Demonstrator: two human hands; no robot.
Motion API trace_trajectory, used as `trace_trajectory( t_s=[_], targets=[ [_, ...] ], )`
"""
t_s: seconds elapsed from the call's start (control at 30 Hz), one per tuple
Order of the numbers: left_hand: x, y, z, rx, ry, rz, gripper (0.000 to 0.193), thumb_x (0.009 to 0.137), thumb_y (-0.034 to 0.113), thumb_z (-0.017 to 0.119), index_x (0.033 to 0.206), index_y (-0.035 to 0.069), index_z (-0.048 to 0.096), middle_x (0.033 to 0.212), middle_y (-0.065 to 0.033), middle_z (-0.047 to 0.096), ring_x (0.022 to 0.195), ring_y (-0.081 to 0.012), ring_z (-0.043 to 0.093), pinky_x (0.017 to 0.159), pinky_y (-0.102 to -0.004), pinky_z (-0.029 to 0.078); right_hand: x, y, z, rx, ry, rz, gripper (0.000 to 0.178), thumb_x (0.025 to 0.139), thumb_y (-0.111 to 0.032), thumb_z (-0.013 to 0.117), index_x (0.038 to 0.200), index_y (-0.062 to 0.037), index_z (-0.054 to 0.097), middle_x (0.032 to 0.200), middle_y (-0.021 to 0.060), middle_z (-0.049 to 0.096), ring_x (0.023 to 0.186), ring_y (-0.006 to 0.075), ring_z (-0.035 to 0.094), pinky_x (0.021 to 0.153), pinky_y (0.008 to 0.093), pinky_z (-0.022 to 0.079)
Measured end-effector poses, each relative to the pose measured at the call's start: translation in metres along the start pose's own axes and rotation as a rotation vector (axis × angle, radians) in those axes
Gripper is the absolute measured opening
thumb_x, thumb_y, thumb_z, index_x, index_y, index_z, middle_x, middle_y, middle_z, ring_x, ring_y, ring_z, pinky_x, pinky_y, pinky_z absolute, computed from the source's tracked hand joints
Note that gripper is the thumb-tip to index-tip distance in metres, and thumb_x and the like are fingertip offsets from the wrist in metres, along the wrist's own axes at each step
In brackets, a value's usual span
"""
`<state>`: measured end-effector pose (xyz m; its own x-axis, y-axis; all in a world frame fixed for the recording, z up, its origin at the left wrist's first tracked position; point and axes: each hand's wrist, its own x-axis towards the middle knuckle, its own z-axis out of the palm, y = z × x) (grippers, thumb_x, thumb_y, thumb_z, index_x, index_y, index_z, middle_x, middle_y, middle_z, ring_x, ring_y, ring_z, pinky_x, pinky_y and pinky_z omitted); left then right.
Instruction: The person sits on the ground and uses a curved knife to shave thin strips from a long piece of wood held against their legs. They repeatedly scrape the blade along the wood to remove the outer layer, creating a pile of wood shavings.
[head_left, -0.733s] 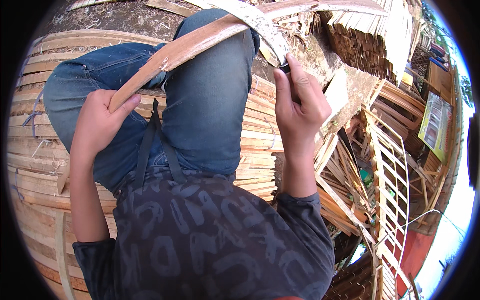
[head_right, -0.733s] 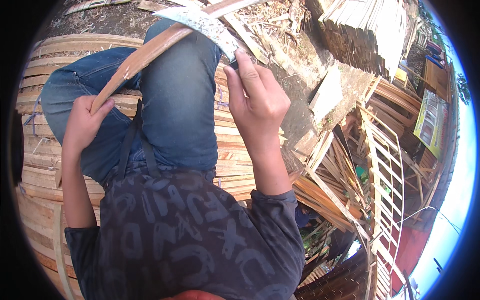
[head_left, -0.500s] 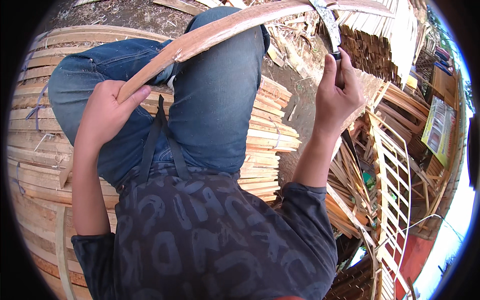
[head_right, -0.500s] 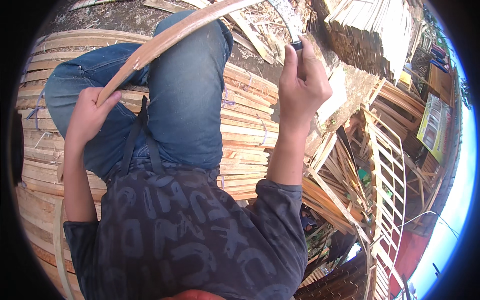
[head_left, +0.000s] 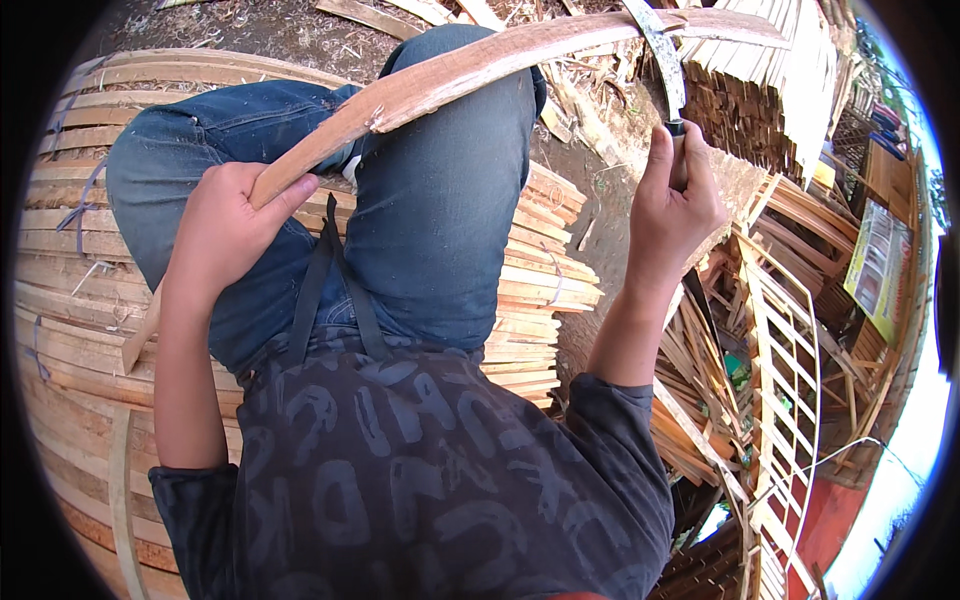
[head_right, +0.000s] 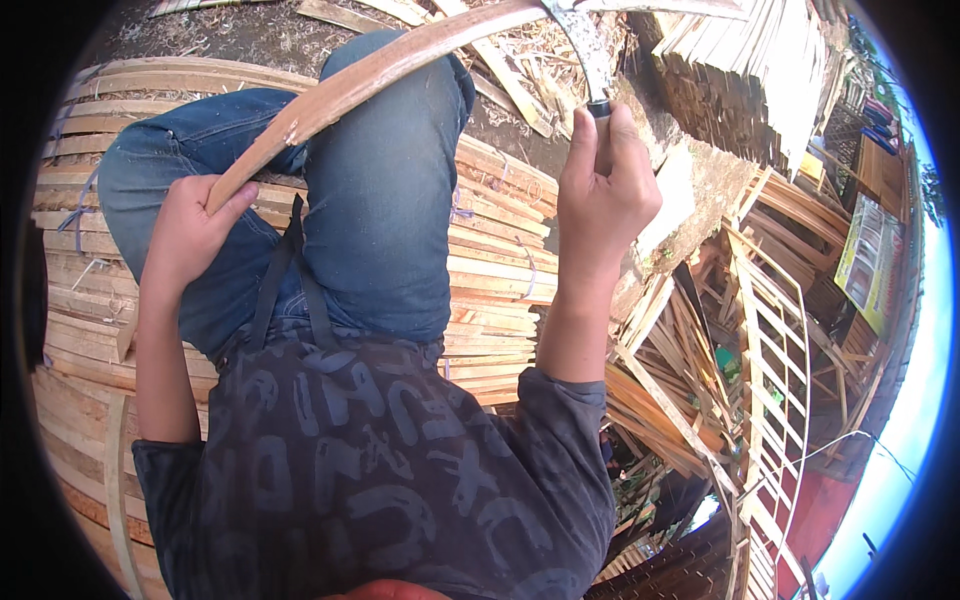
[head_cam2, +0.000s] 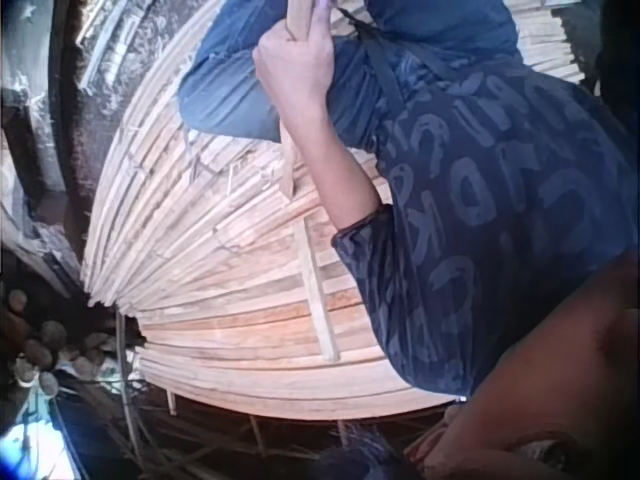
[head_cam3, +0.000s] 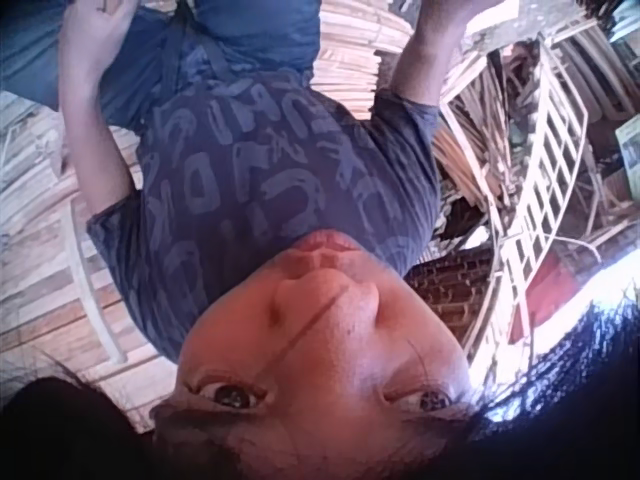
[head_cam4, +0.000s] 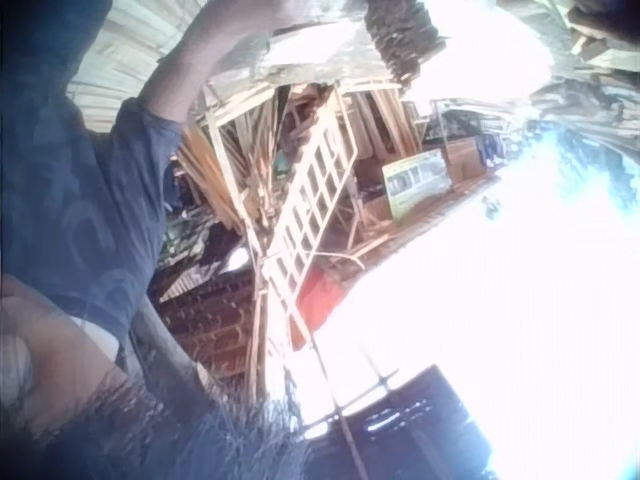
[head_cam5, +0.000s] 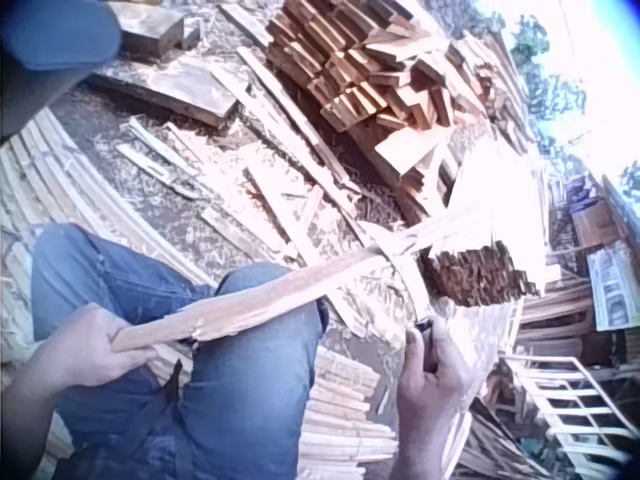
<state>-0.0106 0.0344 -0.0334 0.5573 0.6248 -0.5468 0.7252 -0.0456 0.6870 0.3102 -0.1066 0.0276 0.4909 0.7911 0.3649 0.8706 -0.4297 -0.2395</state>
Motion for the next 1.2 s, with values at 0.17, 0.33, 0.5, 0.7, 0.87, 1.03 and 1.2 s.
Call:
trace_trajectory(
  t_s=[0.17, 0.33, 0.5, 0.7, 0.87, 1.03, 1.2],
  targets=[
    [0.0, -0.002, -0.001, -0.013, -0.023, -0.009, 0.05, 0.084, 0.04, 0.067, 0.069, -0.007, 0.059, 0.052, -0.0153, 0.045, 0.048, -0.0219, 0.042, 0.05, -0.0359, 0.037, -0.016, -0.027, 0.015, 0.155, -0.102, -0.228, 0.026, 0.08, -0.013, 0.075, 0.101, -0.0015, 0.066, 0.07, 0.0097, 0.063, 0.055, 0.0203, 0.061, 0.051, 0.0305, 0.048],
    [0.0, -0.001, -0.003, -0.014, -0.029, -0.015, 0.05, 0.085, 0.04, 0.067, 0.07, -0.007, 0.06, 0.052, -0.0162, 0.046, 0.048, -0.0225, 0.043, 0.051, -0.0361, 0.038, -0.025, -0.05, 0.018, 0.214, -0.313, -0.228, 0.029, 0.083, -0.02, 0.073, 0.104, -0.0043, 0.06, 0.063, 0.0067, 0.058, 0.052, 0.0221, 0.059, 0.048, 0.0337, 0.047],
    [0.001, -0.001, 0.0, -0.019, -0.003, 0.011, 0.049, 0.085, 0.041, 0.067, 0.07, -0.006, 0.062, 0.053, -0.016, 0.047, 0.048, -0.0234, 0.045, 0.051, -0.036, 0.039, -0.011, -0.027, 0.009, -0.005, -0.311, -0.175, 0.022, 0.091, -0.026, 0.064, 0.093, -0.0056, 0.057, 0.06, 0.0073, 0.058, 0.05, 0.0269, 0.059, 0.048, 0.0361, 0.046],
    [0.002, 0.006, 0.0, -0.012, -0.024, 0.024, 0.042, 0.088, 0.031, 0.064, 0.07, -0.005, 0.055, 0.053, -0.008, 0.04, 0.053, -0.0133, 0.037, 0.05, -0.0333, 0.033, 0.028, 0.034, -0.012, -0.401, -0.109, -0.14, 0.034, 0.095, -0.034, 0.058, 0.073, -0.0086, 0.051, 0.051, 0.006, 0.049, 0.044, 0.0266, 0.052, 0.044, 0.037, 0.04],
    [0.0, 0.003, 0.001, -0.044, -0.013, -0.007, 0.043, 0.089, 0.033, 0.064, 0.069, -0.005, 0.055, 0.052, -0.0088, 0.04, 0.051, -0.0145, 0.037, 0.05, -0.0341, 0.034, 0.026, 0.019, -0.01, -0.098, -0.275, 0.044, 0.027, 0.093, -0.025, 0.062, 0.074, -0.008, 0.054, 0.053, 0.0057, 0.054, 0.043, 0.0144, 0.054, 0.042, 0.0313, 0.04],
    [0.002, 0.007, -0.007, -0.009, -0.048, -0.015, 0.047, 0.084, 0.041, 0.067, 0.077, -0.005, 0.066, 0.055, -0.0184, 0.052, 0.051, -0.0305, 0.052, 0.054, -0.0372, 0.042, 0.037, 0.032, -0.021, 1.211, -0.791, 0.759, 0.029, 0.097, -0.026, 0.055, 0.113, -0.0025, 0.049, 0.052, 0.0046, 0.05, 0.035, 0.0078, 0.041, 0.032, 0.0199, 0.034],
    [0.002, 0.007, -0.007, -0.022, -0.041, -0.005, 0.046, 0.084, 0.041, 0.067, 0.076, -0.005, 0.066, 0.056, -0.0189, 0.052, 0.051, -0.0318, 0.052, 0.053, -0.0378, 0.042, 0.03, 0.032, -0.005, 1.411, -0.862, 0.923, 0.04, 0.101, -0.039, 0.046, 0.104, 0.0004, 0.055, 0.05, -0.0006, 0.039, 0.034, 0.0052, 0.032, 0.031, 0.0195, 0.028]
  ],
)
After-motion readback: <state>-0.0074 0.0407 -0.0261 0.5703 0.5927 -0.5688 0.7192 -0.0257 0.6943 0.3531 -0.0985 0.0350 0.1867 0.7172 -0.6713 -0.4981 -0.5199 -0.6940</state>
